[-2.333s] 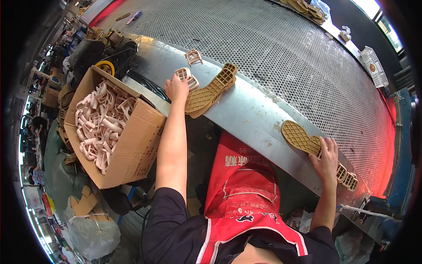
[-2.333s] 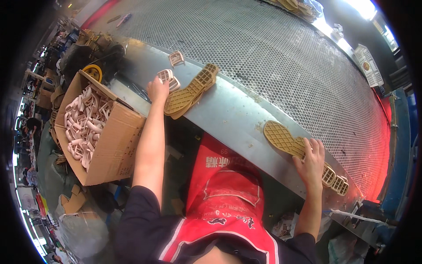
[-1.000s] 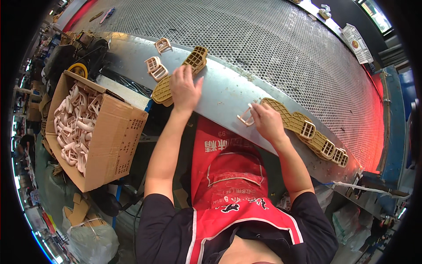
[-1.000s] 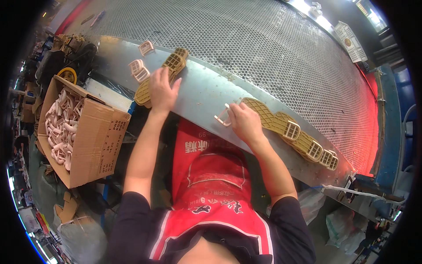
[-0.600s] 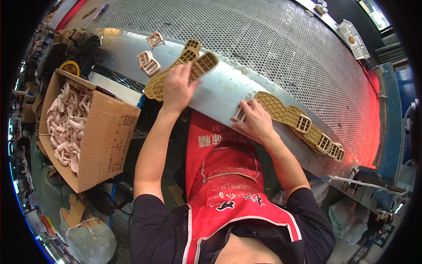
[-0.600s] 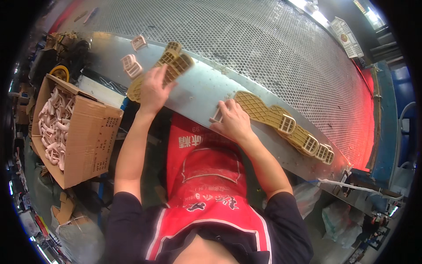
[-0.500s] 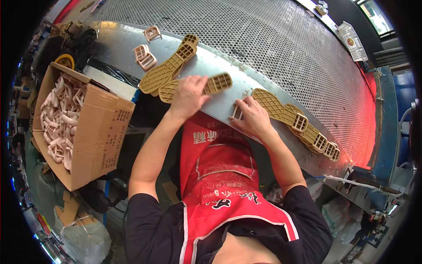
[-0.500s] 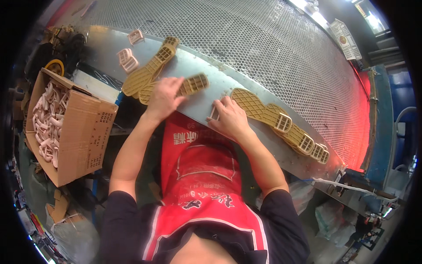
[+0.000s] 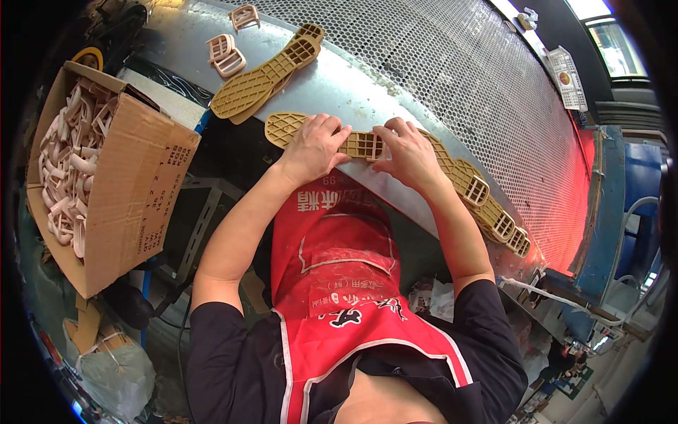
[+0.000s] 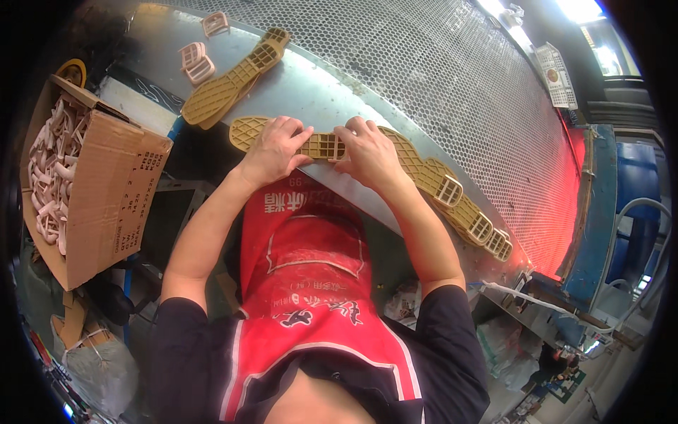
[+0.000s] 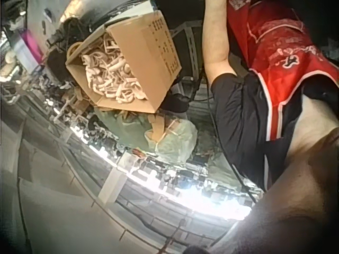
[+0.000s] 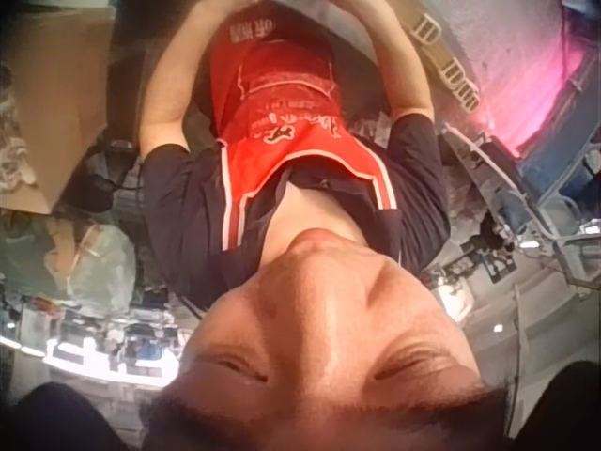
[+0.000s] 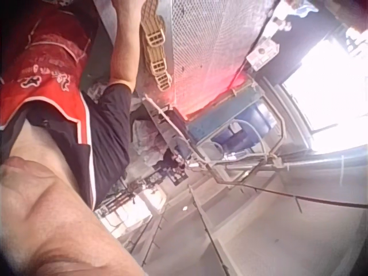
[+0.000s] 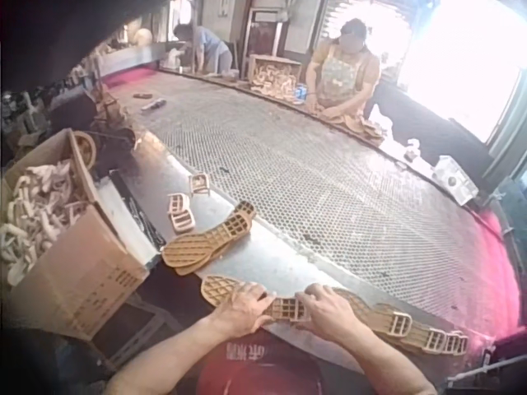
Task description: Attaching plastic buckle components onto shoe soles at a manufacturing conveyor.
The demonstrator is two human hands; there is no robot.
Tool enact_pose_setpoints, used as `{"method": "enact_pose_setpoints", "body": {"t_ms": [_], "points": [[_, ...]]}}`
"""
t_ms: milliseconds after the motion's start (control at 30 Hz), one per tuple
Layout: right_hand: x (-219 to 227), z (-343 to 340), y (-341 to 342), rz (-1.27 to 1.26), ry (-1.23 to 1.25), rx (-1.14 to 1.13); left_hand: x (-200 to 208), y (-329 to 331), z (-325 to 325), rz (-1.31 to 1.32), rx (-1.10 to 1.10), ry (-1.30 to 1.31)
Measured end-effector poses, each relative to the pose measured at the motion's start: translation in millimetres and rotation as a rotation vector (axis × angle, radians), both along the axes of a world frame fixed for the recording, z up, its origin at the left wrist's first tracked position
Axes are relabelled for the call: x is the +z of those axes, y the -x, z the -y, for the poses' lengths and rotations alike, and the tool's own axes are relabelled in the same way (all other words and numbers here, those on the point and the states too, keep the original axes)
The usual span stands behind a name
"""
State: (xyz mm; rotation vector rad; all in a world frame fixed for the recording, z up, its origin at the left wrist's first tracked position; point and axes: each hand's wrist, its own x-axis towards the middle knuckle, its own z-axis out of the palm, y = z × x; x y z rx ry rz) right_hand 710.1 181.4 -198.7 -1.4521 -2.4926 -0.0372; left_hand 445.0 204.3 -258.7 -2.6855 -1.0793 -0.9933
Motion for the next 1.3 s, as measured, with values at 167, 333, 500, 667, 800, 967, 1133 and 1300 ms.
{"method": "enact_pose_setpoints", "body": {"t_ms": [167,333,500,667,800,967,1133,1300], "points": [[3,1,2,-0.035,0.018,-0.018,1,0,-1,-0.073,0.02,-0.012],[1,-4,5,-0.066,0.031,-0.038,-2,2,-3,0.0,0.003,-0.017],[6,-1,17,-0.046,0.043,-0.073,-6,5,-4,0.026,-0.005,-0.015],[11,-13,20,0.045,0.066,-0.011,-2,6,-7,0.028,-0.005,-0.014],[15,-15,23,0.119,0.082,0.008,-3,6,-3,0.061,-0.002,0.0],[3,-17,34,-0.012,0.048,0.065,-5,20,-4,0.065,0.0,-0.022],[-9,-15,10,-0.092,0.023,0.036,-6,-7,-15,0.061,-0.082,-0.047],[-21,-43,-7,-0.042,-0.065,0.091,-1,-19,-35,-0.058,-0.071,-0.014]]}}
